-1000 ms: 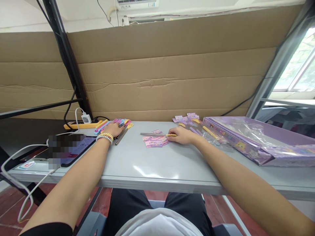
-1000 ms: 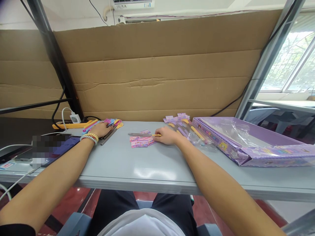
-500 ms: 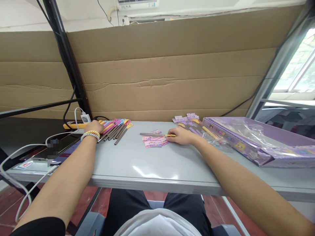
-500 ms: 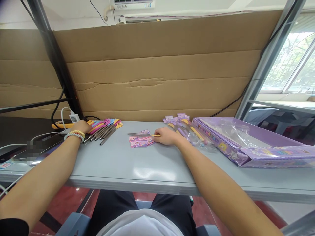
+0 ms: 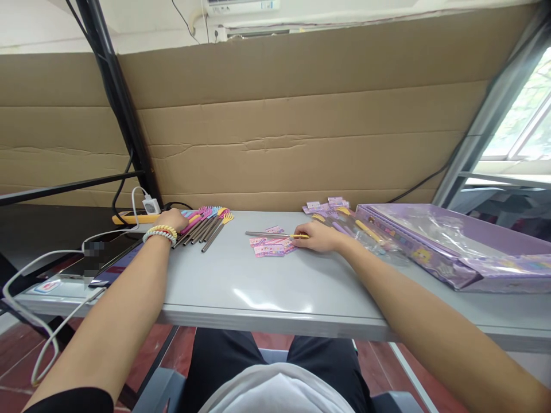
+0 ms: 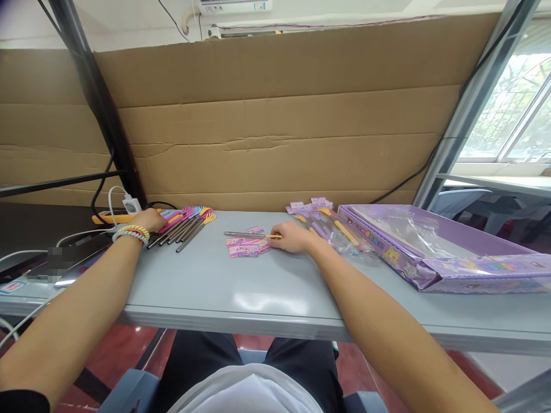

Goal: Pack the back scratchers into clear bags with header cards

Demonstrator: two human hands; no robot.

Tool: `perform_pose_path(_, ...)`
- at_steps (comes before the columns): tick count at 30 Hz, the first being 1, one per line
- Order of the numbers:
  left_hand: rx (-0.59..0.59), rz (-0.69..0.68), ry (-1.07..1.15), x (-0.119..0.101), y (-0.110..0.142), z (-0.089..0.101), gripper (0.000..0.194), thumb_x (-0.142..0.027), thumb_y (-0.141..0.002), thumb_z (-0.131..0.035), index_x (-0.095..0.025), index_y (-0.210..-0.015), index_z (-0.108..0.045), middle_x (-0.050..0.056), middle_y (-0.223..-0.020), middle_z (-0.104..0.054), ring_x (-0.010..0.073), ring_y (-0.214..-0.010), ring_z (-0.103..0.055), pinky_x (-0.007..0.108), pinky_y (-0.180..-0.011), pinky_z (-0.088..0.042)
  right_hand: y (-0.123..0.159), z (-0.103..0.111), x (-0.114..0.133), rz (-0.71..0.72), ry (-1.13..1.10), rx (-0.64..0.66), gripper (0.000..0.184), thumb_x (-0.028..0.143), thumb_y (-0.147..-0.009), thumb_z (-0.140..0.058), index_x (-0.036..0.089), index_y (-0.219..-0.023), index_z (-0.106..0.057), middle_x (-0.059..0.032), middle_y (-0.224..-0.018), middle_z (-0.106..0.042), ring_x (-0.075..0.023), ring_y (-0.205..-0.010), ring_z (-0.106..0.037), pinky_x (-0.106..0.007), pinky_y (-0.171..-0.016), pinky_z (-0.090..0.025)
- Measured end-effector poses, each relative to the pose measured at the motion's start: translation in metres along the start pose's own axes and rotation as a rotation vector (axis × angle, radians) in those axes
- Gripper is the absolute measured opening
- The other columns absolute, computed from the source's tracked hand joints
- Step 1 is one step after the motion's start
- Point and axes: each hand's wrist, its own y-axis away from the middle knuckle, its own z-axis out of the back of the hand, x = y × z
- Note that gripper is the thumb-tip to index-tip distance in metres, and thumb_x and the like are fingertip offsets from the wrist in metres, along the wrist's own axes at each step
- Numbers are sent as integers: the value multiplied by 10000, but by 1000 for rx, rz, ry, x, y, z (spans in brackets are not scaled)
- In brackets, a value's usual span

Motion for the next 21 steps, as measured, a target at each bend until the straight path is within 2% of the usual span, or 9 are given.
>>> perform_pose_path(4,-24,-30,27,-4,6,4,450,-386,-703,-519,-104,-1023,-662,191,-1081,-647,319,-979,-607,355,-735,-484,0,0,0,-1,-3,2,300,448,-808,-488,189,-865,-628,-64,-874,-668,-177,-746,-578,-253,-595,-377)
perform_pose_path(11,48,-37,19,-10,14,7,458,-407,-660,-582,-118,-1008,-655,180,-1081,-649,317,-953,-614,356,-737,-484,0,0,1,2,-3,6,294,444,-804,-497,184,-853,-626,-67,-877,-666,-176,-740,-573,-255,-598,-376)
perform_pose_path(16,-2,4,48,-8,15,8,439,-356,-688,-537,-114,-1037,-649,197,-1113,-632,329,-1015,-592,367,-765,-475,1,0,2,5,-11,11,277,431,-793,-516,184,-849,-628,-65,-849,-665,-173,-719,-572,-254,-592,-372)
perform_pose_path(21,69,16,63,-10,14,7,514,-420,-672,-573,-94,-1067,-606,194,-1121,-621,326,-992,-590,368,-758,-464,1,1,2,10,-2,17,256,421,-769,-538,187,-838,-617,-44,-810,-653,-159,-691,-558,-244,-577,-359)
